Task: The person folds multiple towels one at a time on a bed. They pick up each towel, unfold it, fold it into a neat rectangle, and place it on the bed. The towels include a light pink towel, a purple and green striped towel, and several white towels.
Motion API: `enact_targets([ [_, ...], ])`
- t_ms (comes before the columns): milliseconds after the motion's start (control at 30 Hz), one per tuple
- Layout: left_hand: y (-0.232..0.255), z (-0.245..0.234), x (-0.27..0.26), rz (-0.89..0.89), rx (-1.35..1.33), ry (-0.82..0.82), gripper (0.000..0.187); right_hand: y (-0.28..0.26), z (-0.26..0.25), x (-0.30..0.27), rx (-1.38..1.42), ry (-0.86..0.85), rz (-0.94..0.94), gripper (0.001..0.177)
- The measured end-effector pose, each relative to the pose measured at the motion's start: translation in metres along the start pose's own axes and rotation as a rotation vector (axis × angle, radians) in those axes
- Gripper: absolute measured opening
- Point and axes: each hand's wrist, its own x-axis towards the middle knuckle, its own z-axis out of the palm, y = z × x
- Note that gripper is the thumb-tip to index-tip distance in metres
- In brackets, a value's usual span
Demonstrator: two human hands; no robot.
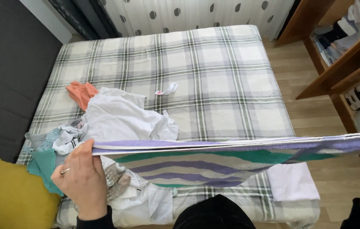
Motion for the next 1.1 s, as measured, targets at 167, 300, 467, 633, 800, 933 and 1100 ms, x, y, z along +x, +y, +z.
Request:
enact_targets([
  [167, 0.015, 0.084, 0.012, 0.028, -0.204, -0.171, 0.028, 0.000, 0.046, 0.047, 0.271, -0.124, 0.445, 0.013],
  [300, 0.043, 0.131, 0.048, 0.128, -0.227, -0.180, 0.018, -0.056, 0.077, 0.089, 0.247, -0.241, 0.629, 0.006],
  [467, 0.056, 0.090, 0.102, -0.014, -0.359, 0.106, 0.022, 0.007, 0.085, 0.109, 0.550, 0.015, -0.042, 0.019],
  [633, 0.056, 0.073, 0.050, -0.036, -0.396, 0.056, 0.020, 0.027, 0.059, 0.081, 0.542, -0.019, 0.116, 0.006],
  [800, 0.069, 0.096, -0.086, 0.026, -0.443, -0.271, 0.017, 0.097, 0.069, -0.011, 0.429, -0.067, 0.392, 0.012],
  [933, 0.083, 0.120, -0.212, 0.163, -0.480, -0.653, 0.022, 0.177, 0.088, -0.134, 0.378, -0.329, 0.794, 0.012],
  [1100, 0.086, 0.150, -0.377, 0.270, -0.443, -1.074, 0.037, 0.292, 0.101, -0.316, 0.445, -0.484, 1.057, 0.006],
])
